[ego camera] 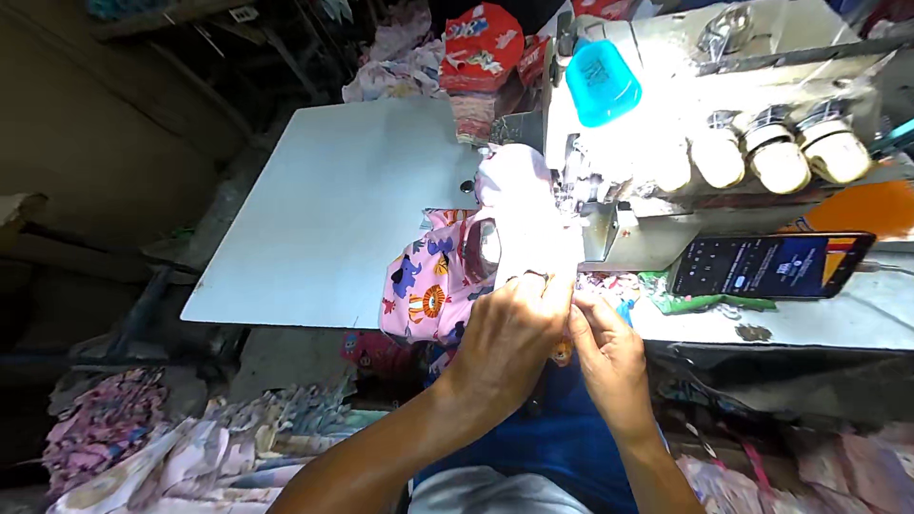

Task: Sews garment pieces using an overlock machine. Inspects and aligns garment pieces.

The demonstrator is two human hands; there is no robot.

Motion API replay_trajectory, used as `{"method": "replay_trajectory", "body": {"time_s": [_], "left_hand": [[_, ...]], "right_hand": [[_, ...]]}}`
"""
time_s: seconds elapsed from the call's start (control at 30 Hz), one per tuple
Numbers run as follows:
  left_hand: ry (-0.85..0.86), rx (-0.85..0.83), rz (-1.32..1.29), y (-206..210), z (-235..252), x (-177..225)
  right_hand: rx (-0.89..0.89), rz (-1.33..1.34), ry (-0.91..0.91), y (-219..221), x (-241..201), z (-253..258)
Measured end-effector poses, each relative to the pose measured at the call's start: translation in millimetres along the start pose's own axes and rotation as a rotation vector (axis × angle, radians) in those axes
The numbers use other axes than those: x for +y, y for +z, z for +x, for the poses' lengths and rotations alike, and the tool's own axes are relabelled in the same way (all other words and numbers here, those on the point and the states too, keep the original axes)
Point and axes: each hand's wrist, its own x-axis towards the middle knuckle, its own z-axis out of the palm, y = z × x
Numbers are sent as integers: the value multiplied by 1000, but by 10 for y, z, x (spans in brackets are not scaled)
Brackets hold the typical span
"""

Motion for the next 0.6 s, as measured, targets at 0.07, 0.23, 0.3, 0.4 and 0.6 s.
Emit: {"method": "replay_trajectory", "body": {"time_s": [0.07,0.23,0.3,0.4,0.6], "left_hand": [[-5,17,-2,18,102,-6],[-7,122,30,120,131,-21],[-30,132,65,181,49,-24],[-56,169,11,279,-47,-100],[-1,240,-52,333,-64,-225]], "right_hand": [[27,-7,1,5,-7,97],[78,-24,-23,1,-13,232],[105,20,-30,-2,-17,242],[137,124,11,-9,-63,238],[134,259,57,-45,-97,227]]}}
